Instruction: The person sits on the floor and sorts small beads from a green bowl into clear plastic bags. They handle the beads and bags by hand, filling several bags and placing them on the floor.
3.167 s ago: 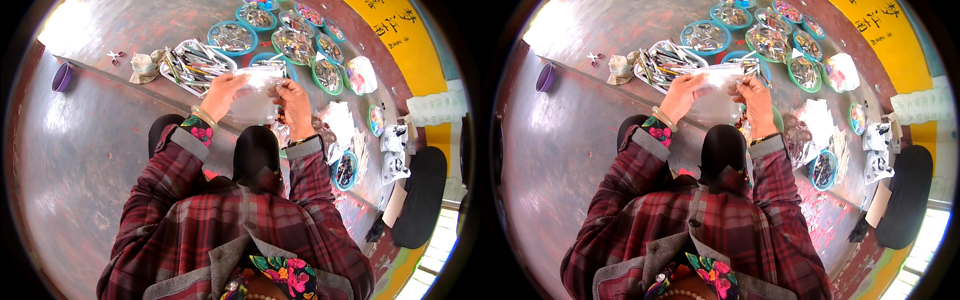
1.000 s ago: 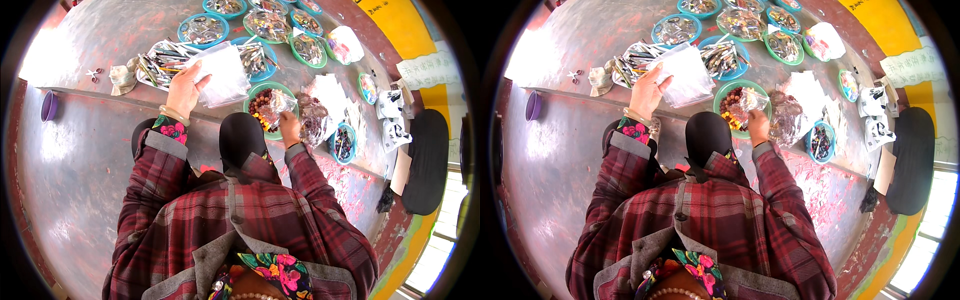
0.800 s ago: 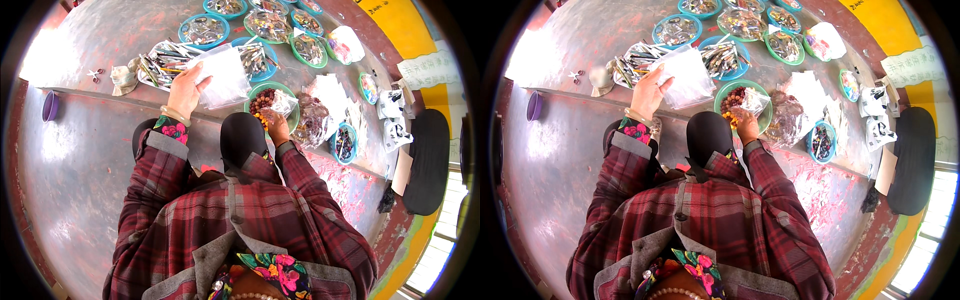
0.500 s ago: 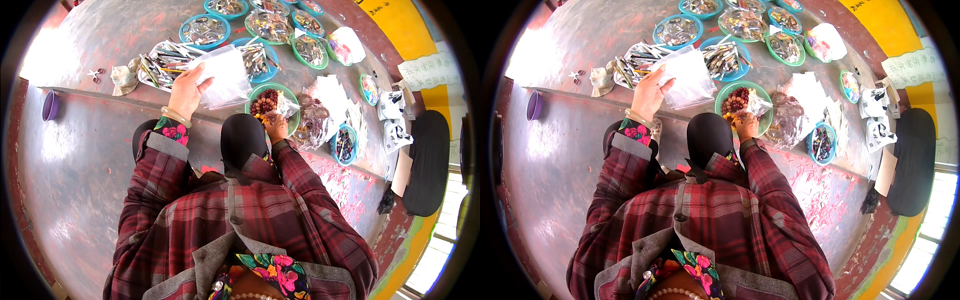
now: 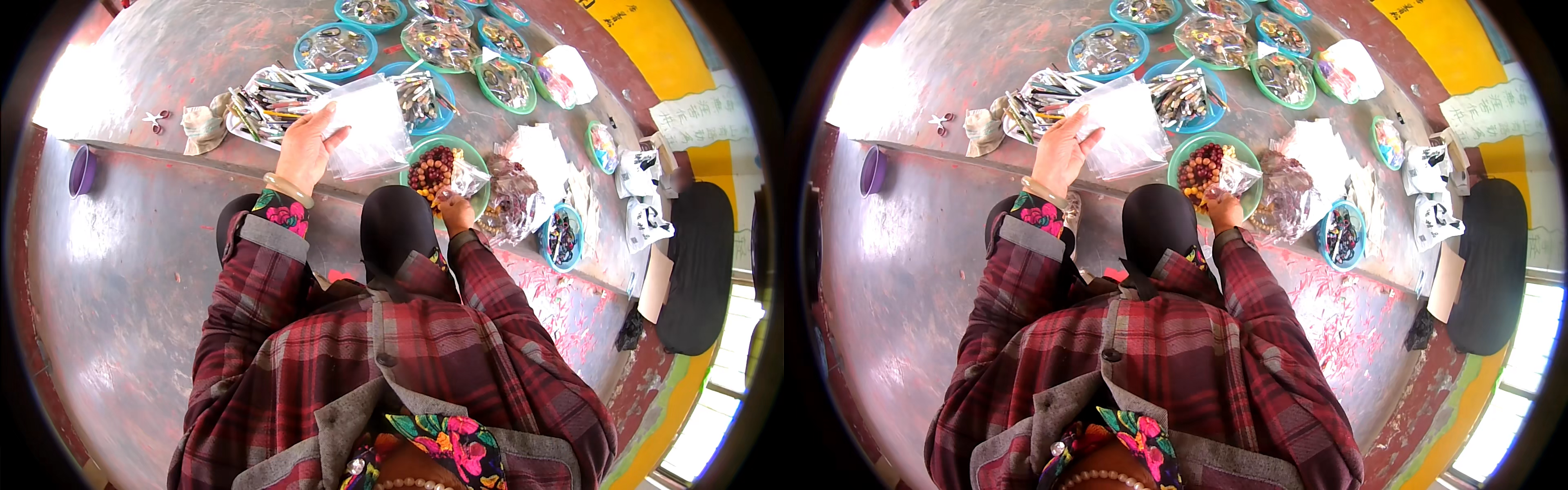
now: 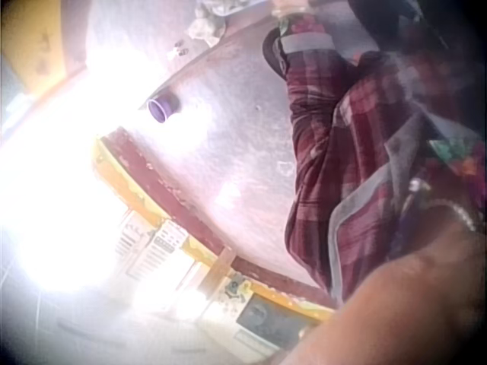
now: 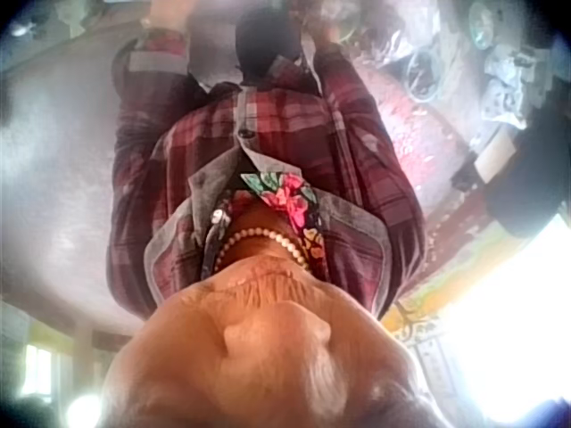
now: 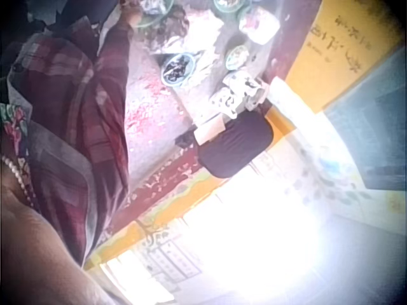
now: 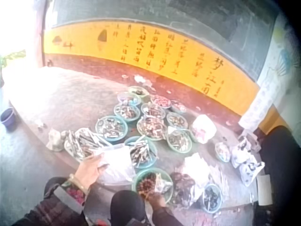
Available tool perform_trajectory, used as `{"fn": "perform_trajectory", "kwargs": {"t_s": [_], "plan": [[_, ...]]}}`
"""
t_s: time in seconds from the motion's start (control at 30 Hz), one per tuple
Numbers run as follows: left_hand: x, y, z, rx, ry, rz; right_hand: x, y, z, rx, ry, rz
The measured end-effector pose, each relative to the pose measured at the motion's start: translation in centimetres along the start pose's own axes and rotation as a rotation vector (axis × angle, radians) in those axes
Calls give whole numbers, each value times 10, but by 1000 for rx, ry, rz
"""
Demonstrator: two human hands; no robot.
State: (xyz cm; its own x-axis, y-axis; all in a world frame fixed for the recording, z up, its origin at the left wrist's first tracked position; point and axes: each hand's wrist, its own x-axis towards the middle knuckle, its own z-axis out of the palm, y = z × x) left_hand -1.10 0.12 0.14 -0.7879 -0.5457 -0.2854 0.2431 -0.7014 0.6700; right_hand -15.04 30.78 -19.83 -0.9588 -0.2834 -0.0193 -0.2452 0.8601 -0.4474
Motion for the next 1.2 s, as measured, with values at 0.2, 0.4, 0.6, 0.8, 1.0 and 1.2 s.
{"fn": "perform_trajectory", "kwargs": {"t_s": [0.2, 0.4, 0.6, 0.8, 1.0, 1.2], "plan": [[1, 0, -3, 0, 6, -3, 2, -9, -29, 159, 190, -26], [0, -1, -1, -16, -2, 6, 19, 1, -58, 233, 179, 65], [0, 0, 1, -15, -4, 6, 33, 8, -67, 217, 94, 98], [-2, 0, 4, -5, -5, 20, 27, -15, -68, 51, 222, -149], [-3, 0, 4, 1, -11, 25, 38, -2, -61, -25, 216, -160], [-1, 0, 4, 5, -26, 2, 45, 18, -48, -346, 182, -425]]}}
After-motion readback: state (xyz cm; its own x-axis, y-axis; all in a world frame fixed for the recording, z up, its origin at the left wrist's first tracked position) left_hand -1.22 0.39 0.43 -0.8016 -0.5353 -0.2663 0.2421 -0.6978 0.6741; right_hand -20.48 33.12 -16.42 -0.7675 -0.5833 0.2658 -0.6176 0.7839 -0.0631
